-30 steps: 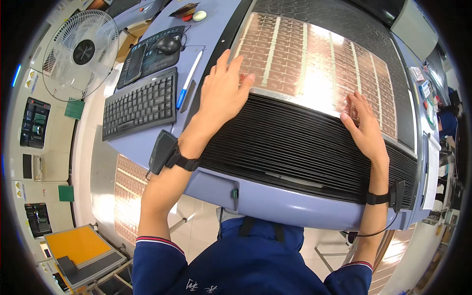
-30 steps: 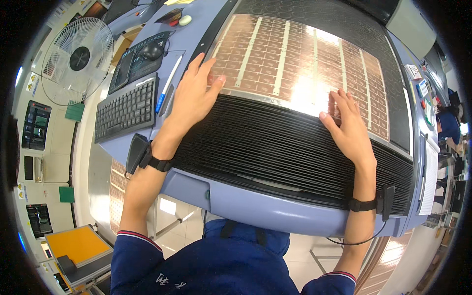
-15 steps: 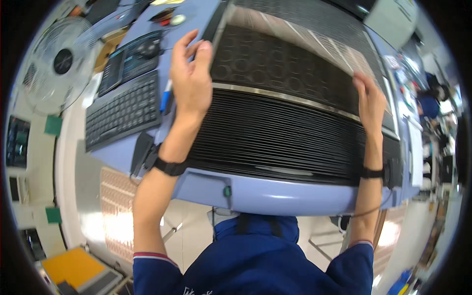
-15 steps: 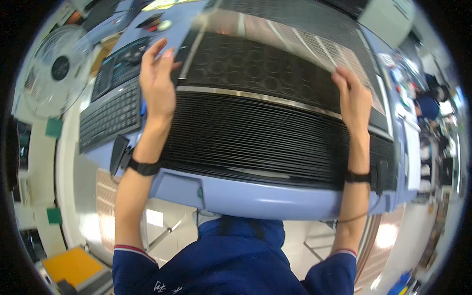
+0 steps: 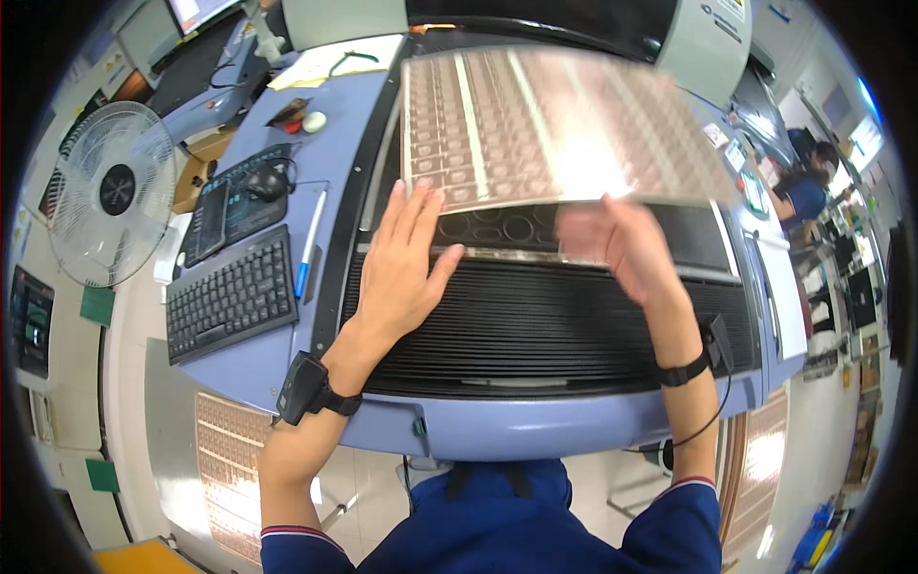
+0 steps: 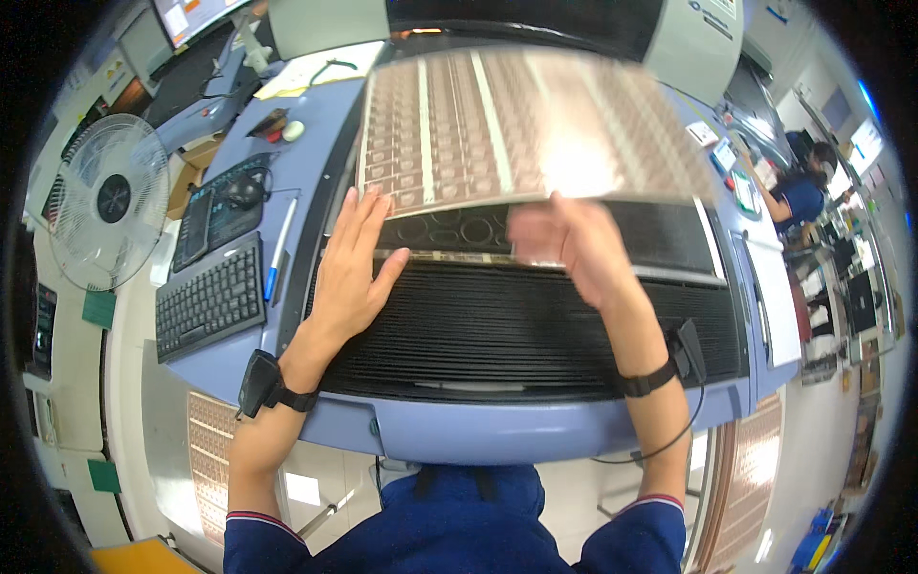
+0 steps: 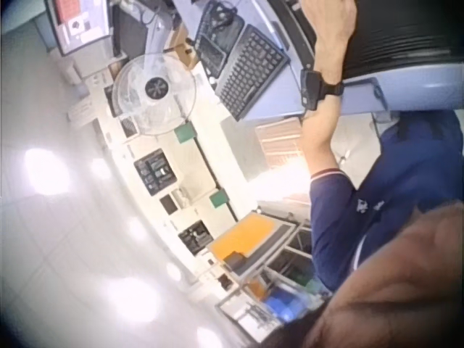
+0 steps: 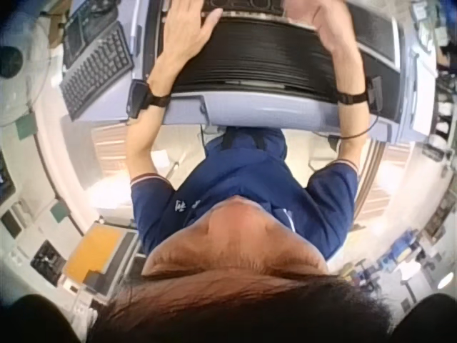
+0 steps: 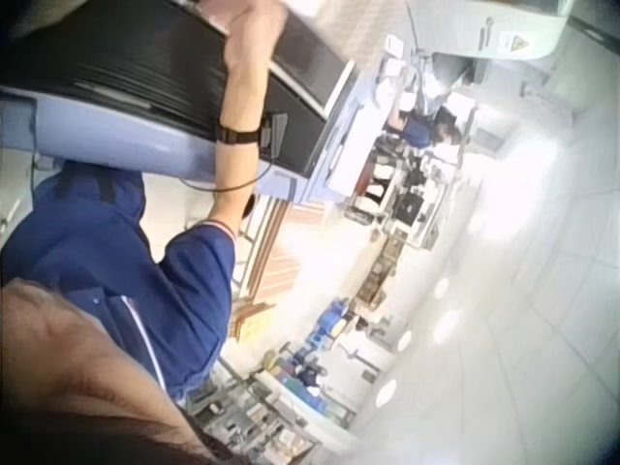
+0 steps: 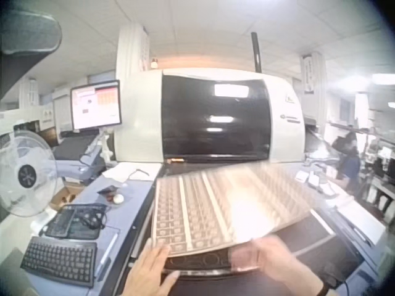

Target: Inspecting a large copper PCB panel, marking specific points with a blue marker, and operating an inspection machine workstation.

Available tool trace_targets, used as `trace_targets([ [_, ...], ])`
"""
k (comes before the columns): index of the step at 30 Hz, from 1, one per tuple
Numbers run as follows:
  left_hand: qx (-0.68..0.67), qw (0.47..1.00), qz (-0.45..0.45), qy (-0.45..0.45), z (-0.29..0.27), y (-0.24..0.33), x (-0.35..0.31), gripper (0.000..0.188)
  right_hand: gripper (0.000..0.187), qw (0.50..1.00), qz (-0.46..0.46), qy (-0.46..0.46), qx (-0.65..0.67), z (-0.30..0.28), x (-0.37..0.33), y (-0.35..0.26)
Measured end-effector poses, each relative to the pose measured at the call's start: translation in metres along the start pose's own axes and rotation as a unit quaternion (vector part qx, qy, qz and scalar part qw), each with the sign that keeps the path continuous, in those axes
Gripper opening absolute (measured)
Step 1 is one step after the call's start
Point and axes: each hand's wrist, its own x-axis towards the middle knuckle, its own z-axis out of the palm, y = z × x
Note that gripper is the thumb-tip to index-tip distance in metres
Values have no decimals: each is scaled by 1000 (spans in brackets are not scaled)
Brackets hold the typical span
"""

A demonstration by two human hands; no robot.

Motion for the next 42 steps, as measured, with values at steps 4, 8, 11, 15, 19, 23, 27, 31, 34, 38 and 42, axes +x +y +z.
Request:
trace_targets([
  [4, 69, 983, -105, -133, 4, -38, -12, 57, 49, 980, 29, -102, -169, -5, -15, 12],
  [8, 89, 979, -127, -134, 1, -43, -11, 58, 50, 908, -93, 40, -406, -20, -7, 16],
  [11, 96, 975, -141, -144, 1, -46, -8, 59, 55, 726, -203, 24, -657, -28, -10, 41],
  [15, 146, 970, -126, -146, -1, -43, -12, 59, 54, 763, -144, 14, -630, -13, -21, 23],
  [19, 165, 958, -102, -214, -13, -8, -14, 61, 55, 752, -113, -20, -649, -10, -42, 13],
  [23, 153, 963, -112, -193, -22, -10, -10, 61, 64, 741, -118, -37, -660, -2, -49, 12],
  [27, 131, 948, -164, -239, -34, -17, -8, 60, 71, 736, -130, -43, -663, 7, -45, 18],
  [31, 113, 964, -141, -195, -53, -15, -24, 63, 63, 730, -148, -40, -666, 3, -46, 18],
  [34, 98, 972, -189, -96, -94, -4, -39, 62, 56, 727, -149, -23, -670, -3, -49, 17],
  [38, 298, 914, -272, 41, -152, -43, -109, 55, 52, 735, -127, -21, -666, 1, -53, 11],
  [42, 375, 841, -391, 0, -164, -75, -155, 49, 52, 731, -154, -34, -664, -3, -45, 25],
])
